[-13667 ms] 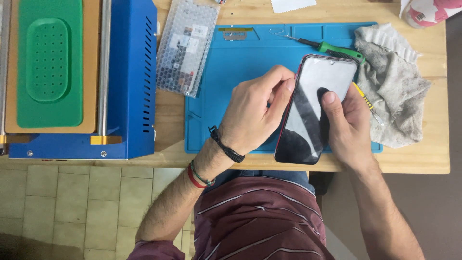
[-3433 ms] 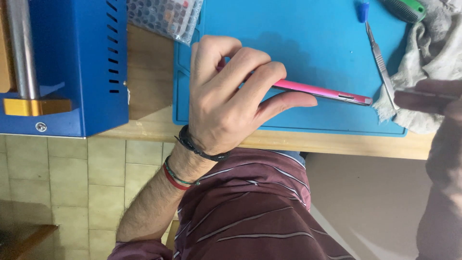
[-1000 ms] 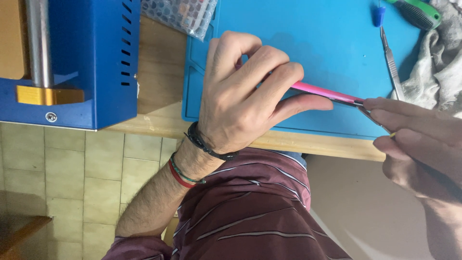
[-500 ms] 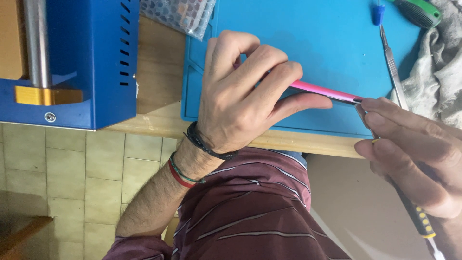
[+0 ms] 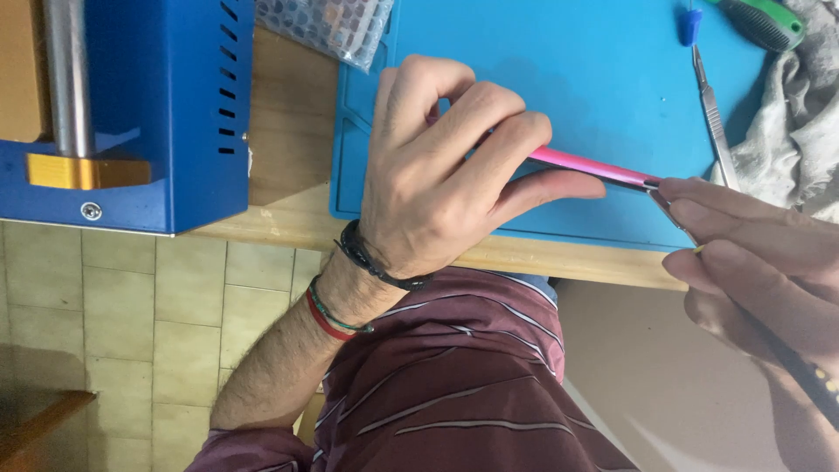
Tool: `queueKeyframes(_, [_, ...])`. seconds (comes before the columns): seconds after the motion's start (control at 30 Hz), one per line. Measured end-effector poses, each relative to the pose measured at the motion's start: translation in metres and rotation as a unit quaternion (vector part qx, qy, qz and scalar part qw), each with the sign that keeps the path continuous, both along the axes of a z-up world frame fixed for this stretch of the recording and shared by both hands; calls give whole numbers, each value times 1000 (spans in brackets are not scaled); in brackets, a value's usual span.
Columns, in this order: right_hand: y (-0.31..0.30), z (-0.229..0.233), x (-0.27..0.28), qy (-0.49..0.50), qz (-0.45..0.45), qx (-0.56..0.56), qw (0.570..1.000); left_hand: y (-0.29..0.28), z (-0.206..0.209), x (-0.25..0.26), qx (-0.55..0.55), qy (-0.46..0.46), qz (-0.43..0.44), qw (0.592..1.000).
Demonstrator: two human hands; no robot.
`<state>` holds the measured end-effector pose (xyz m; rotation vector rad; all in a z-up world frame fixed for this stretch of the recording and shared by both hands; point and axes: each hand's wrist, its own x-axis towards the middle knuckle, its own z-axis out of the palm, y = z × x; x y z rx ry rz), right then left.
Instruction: The person uses a blue plastic pry tool to separate the screen from the frame of a pink smartphone. They then use a metal spudger to carefully pry along the edges of the device, working to detach the display assembly from the chassis.
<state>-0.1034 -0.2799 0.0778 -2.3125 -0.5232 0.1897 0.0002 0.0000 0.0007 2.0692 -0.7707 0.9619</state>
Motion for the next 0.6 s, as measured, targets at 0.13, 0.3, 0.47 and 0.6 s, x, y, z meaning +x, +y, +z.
queueKeyframes(0.13, [-22, -19, 12, 198, -142, 87, 966, -1, -1, -1, -4, 5, 1, 1000])
queueKeyframes(0.3, [-24, -43, 33, -76, 23, -58, 995, -1, -1, -1, -4, 11, -3, 1000])
queueKeyframes(0.47, [-8, -22, 40, -119, 33, -61, 990, -2, -2, -2, -5, 4, -1, 1000])
queueKeyframes(0.6, [8, -5, 45, -62, 1, -66, 996, -1, -1, -2, -5, 1, -4, 1000])
